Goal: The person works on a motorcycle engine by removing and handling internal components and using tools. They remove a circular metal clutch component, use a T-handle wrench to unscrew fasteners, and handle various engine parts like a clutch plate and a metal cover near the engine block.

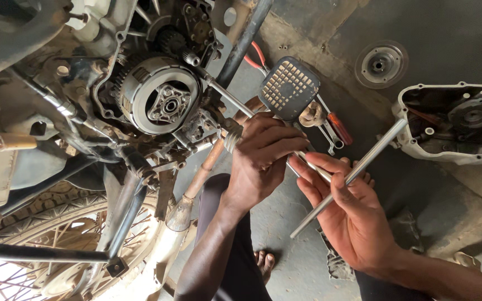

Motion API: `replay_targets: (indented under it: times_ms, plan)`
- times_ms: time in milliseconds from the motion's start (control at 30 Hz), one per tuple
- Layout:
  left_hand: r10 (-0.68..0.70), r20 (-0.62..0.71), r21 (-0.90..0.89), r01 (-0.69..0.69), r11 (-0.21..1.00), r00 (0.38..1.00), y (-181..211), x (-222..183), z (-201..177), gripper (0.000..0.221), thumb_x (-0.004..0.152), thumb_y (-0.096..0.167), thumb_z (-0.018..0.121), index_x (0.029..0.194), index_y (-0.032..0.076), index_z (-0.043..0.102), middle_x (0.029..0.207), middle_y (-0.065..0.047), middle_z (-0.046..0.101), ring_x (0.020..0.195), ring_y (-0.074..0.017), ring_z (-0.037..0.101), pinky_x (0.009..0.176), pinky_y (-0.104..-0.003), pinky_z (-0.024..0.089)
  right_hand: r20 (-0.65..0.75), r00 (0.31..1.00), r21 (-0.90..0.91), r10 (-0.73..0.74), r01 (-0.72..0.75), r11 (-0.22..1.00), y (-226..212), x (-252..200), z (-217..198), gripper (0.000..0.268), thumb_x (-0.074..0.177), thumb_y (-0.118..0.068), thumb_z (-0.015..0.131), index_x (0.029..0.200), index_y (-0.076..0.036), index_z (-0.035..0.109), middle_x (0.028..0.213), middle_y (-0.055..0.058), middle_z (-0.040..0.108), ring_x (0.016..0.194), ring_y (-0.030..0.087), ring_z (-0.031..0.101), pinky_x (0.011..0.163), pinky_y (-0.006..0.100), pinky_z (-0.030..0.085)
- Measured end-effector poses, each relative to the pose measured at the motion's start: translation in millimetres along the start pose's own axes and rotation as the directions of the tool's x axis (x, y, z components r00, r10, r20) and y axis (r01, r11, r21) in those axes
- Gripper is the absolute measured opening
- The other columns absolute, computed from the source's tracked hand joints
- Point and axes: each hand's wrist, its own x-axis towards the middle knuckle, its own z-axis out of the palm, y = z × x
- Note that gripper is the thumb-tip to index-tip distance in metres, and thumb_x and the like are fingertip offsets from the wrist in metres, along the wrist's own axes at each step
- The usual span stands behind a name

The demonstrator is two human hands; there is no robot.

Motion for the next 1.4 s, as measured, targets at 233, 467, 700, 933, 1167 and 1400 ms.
replay_targets:
  times_ms: [233,467,700,933,1167,1400]
  plan:
    - [-0.080,-0.094,0.000,0.080,0.997,0.992,1.1,0.0,1.3,0.034,0.077,-0.009,0.078,0.104,0.012,0.077,0.110,0.000,0.074,0.110,-0.0224,0.064,0.099,-0.036,0.055,0.062,0.996,-0.186,-0.065,0.075,0.980,1.7,-0.4,0.2,0.044,0.109,-0.022,0.053,0.142,0.007,0.052,0.155,0.021,0.050,0.151,0.038,0.042,0.123,0.046,0.037]
    - [-0.081,-0.093,0.001,0.081,0.997,0.992,0.4,-0.6,1.6,0.034,0.075,-0.008,0.079,0.104,0.012,0.077,0.109,-0.001,0.075,0.110,-0.0221,0.066,0.099,-0.036,0.056,0.183,0.971,-0.396,-0.153,0.215,0.893,3.0,3.9,-0.8,0.034,0.113,-0.021,0.050,0.136,0.003,0.057,0.154,0.022,0.053,0.147,0.038,0.052,0.119,0.047,0.048]
    - [-0.122,-0.080,0.005,0.123,0.992,0.989,0.9,0.3,-1.1,0.035,0.075,-0.011,0.075,0.104,0.010,0.077,0.109,-0.003,0.075,0.110,-0.0225,0.067,0.095,-0.035,0.057,0.217,0.963,-0.619,-0.157,0.260,0.741,-6.8,8.2,1.1,0.038,0.113,-0.024,0.049,0.138,0.005,0.054,0.152,0.025,0.051,0.129,0.030,0.066,0.101,0.039,0.061]
    - [0.014,0.024,-0.273,-0.007,0.962,1.000,27.1,4.4,-25.6,0.045,0.090,-0.008,0.074,0.130,0.010,0.063,0.130,-0.005,0.067,0.123,-0.0222,0.066,0.107,-0.036,0.052,0.237,0.942,-0.831,-0.237,0.323,0.453,-15.2,12.3,-19.0,0.034,0.107,-0.009,0.049,0.139,0.004,0.053,0.121,0.018,0.073,0.077,0.014,0.069,0.064,0.023,0.056]
    - [-0.219,0.201,-0.661,0.297,0.689,0.955,101.5,26.3,12.5,0.068,0.098,0.019,0.069,0.158,0.006,0.039,0.140,-0.006,0.057,0.122,-0.0122,0.056,0.109,-0.028,0.050,0.236,0.887,-0.841,-0.396,0.391,0.374,18.6,22.0,3.8,0.037,0.104,-0.006,0.050,0.139,0.005,0.052,0.117,0.017,0.072,0.082,0.015,0.068,0.071,0.024,0.055]
    - [-0.251,0.155,-0.921,0.232,0.314,0.955,79.4,21.8,77.9,0.025,0.121,0.021,0.058,0.108,0.000,0.058,0.091,0.004,0.060,0.087,0.0001,0.054,0.080,-0.019,0.047,0.114,0.876,-0.918,-0.469,0.274,0.288,21.5,3.0,-34.5,0.037,0.102,-0.007,0.052,0.136,0.005,0.054,0.116,0.015,0.071,0.087,0.015,0.068,0.077,0.026,0.054]
